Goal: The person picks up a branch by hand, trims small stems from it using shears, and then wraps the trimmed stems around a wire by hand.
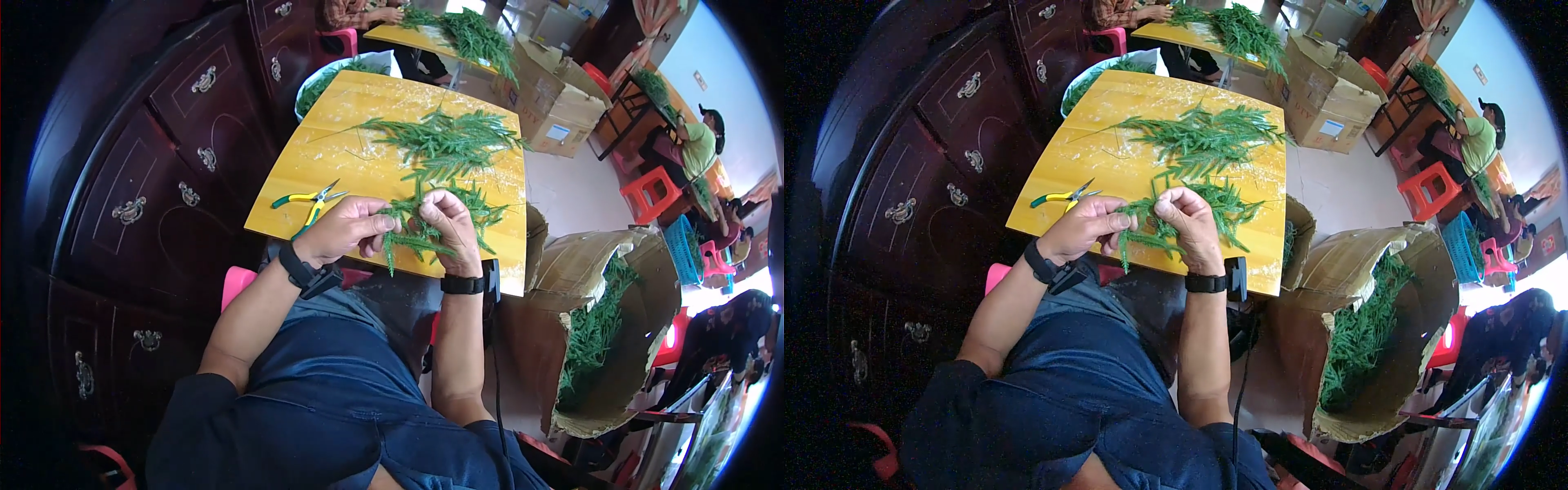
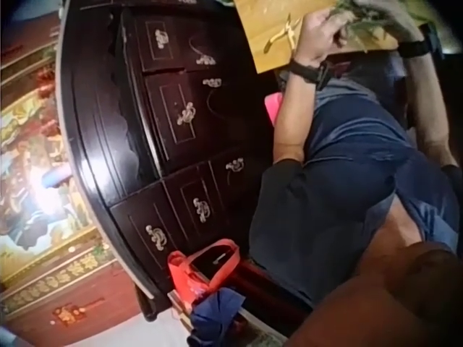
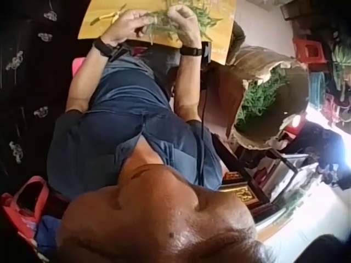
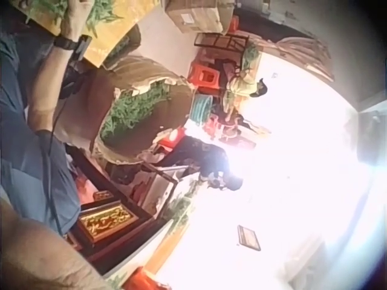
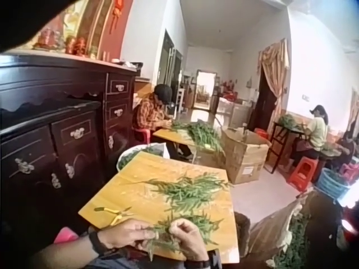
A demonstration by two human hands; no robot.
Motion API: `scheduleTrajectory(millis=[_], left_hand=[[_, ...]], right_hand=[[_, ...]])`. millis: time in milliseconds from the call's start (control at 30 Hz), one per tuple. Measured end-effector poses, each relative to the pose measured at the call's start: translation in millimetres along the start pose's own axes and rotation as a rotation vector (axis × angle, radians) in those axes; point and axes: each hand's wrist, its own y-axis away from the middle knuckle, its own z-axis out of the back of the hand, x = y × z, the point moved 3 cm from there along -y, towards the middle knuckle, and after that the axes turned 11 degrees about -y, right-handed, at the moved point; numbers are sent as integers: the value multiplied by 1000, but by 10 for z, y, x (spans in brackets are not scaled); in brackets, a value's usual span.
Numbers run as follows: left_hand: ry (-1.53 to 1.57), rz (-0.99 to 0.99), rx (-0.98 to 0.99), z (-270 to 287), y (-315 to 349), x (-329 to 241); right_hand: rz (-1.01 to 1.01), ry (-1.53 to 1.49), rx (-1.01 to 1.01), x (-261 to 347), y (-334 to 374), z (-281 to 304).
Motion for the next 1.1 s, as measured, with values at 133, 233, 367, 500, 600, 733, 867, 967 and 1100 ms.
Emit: scheduleTrajectory(millis=[133,233,367,500,600,733,867,967,1100], left_hand=[[50,-34,-44,-76,-42,0],[-7,-57,-89,-154,-114,47],[-157,-72,-122,-171,-164,40],[-83,-31,-117,-78,-154,24],[117,-5,-158,24,-187,23],[173,-14,-234,15,-403,63],[165,24,-236,-132,-639,108],[147,62,-244,-224,-818,156],[122,241,-83,-307,-1000,241]], right_hand=[[22,-58,-31,42,28,22],[10,-228,-71,60,33,-34],[-23,-235,-147,70,24,20],[148,-53,-207,206,40,180],[267,-29,-246,336,82,378],[329,-119,-326,398,128,464],[368,-92,-408,432,131,349],[432,-66,-436,468,144,328],[653,20,-546,502,204,299]])
